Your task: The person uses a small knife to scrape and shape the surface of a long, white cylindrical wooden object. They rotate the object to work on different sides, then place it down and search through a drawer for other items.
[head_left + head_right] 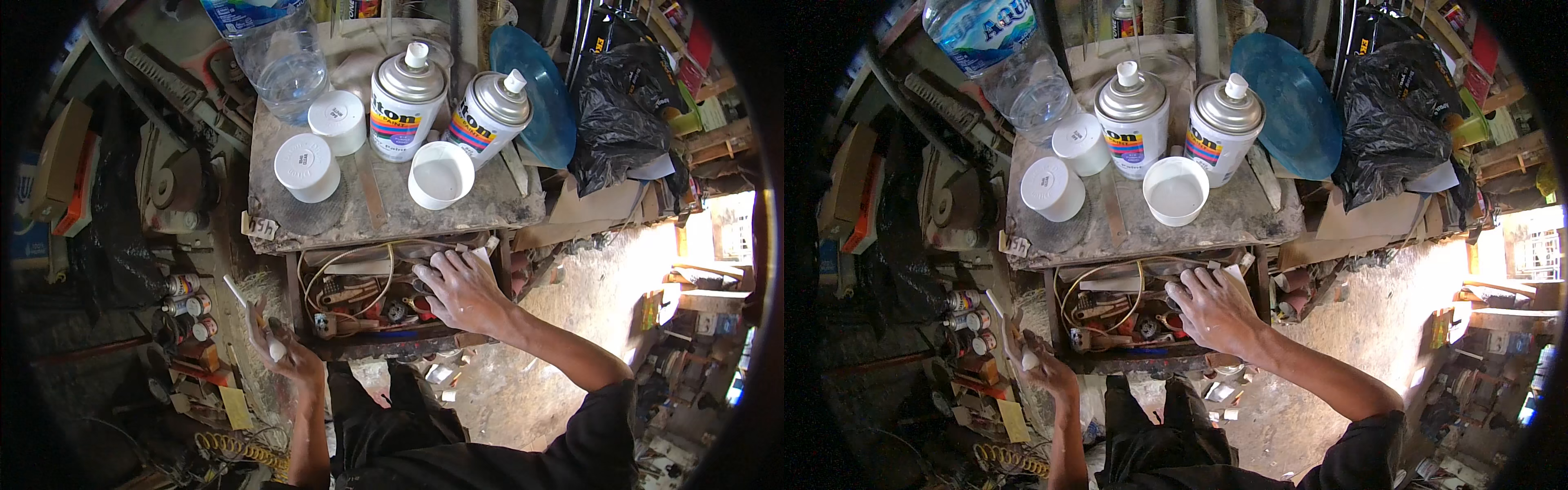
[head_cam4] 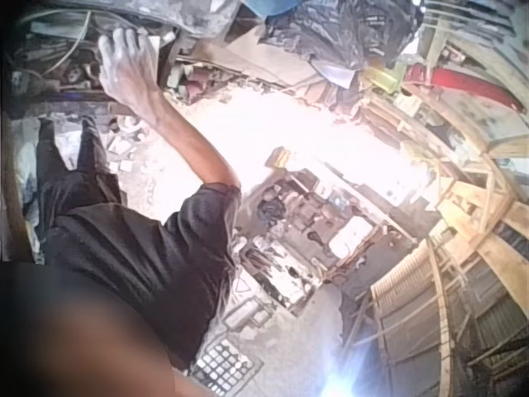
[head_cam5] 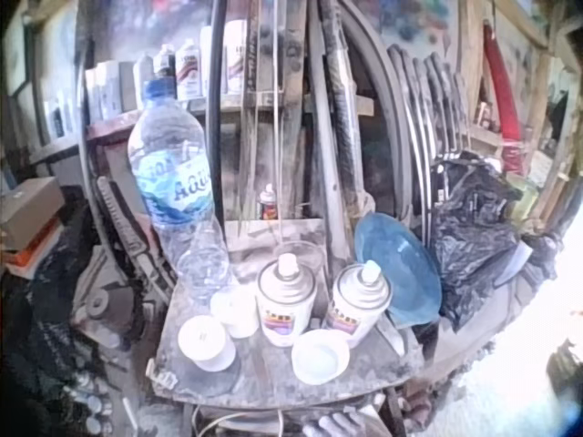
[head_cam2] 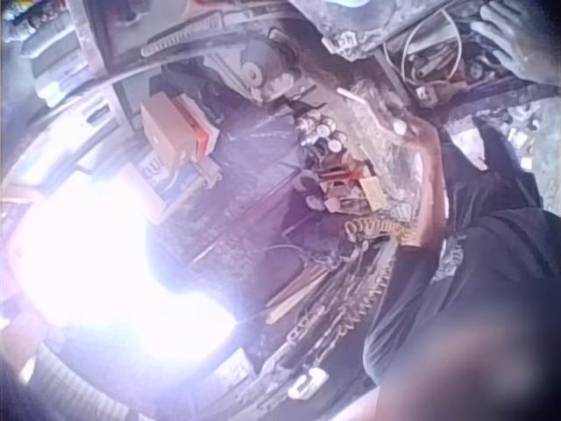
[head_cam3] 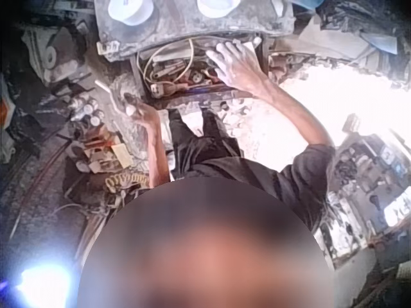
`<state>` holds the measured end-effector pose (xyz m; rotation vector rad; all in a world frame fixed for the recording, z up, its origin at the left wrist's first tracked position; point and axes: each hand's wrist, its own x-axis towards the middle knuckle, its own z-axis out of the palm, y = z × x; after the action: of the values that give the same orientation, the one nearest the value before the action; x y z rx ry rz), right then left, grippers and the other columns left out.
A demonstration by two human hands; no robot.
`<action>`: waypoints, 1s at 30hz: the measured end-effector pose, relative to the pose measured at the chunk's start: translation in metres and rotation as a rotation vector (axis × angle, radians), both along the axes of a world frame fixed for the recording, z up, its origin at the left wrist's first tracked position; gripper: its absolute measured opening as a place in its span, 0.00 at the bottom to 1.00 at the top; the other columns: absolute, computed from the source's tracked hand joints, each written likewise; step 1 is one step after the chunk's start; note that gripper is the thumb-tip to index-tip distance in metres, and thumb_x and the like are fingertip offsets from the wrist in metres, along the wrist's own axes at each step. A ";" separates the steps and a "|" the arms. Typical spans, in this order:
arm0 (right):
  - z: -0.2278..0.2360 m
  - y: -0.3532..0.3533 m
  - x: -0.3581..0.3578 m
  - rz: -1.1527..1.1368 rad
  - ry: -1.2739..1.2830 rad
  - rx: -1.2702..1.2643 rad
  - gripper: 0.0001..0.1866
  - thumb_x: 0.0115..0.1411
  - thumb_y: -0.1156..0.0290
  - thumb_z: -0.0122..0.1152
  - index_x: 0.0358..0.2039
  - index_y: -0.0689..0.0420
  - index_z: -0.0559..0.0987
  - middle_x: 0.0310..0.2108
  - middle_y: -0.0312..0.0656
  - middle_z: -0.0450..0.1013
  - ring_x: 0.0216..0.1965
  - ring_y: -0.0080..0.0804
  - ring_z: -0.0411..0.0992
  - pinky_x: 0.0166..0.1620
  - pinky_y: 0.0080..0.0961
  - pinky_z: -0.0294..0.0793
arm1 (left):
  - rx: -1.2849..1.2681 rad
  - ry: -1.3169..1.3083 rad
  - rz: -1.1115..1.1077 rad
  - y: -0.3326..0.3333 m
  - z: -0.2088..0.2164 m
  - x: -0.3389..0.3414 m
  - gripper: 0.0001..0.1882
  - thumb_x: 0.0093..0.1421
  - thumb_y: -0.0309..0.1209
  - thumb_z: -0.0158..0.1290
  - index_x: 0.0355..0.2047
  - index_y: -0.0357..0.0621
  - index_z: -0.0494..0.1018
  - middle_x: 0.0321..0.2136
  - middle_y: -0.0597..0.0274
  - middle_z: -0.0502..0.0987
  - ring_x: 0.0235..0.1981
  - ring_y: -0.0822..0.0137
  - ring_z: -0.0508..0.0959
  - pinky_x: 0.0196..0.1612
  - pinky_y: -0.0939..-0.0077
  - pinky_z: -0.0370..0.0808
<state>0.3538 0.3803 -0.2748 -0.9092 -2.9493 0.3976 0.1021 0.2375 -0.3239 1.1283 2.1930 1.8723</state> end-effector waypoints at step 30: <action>0.000 0.022 -0.009 0.090 -0.124 -0.073 0.19 0.59 0.72 0.55 0.51 0.59 0.77 0.34 0.43 0.76 0.36 0.38 0.78 0.34 0.32 0.79 | -0.052 -0.002 0.056 -0.001 0.003 0.004 0.23 0.71 0.34 0.39 0.62 0.34 0.59 0.51 0.53 0.74 0.24 0.79 0.63 0.26 0.84 0.61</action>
<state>0.3452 0.4020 -0.2748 -0.8389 -3.1165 0.4725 0.1059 0.2366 -0.3206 1.0673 2.2804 1.8252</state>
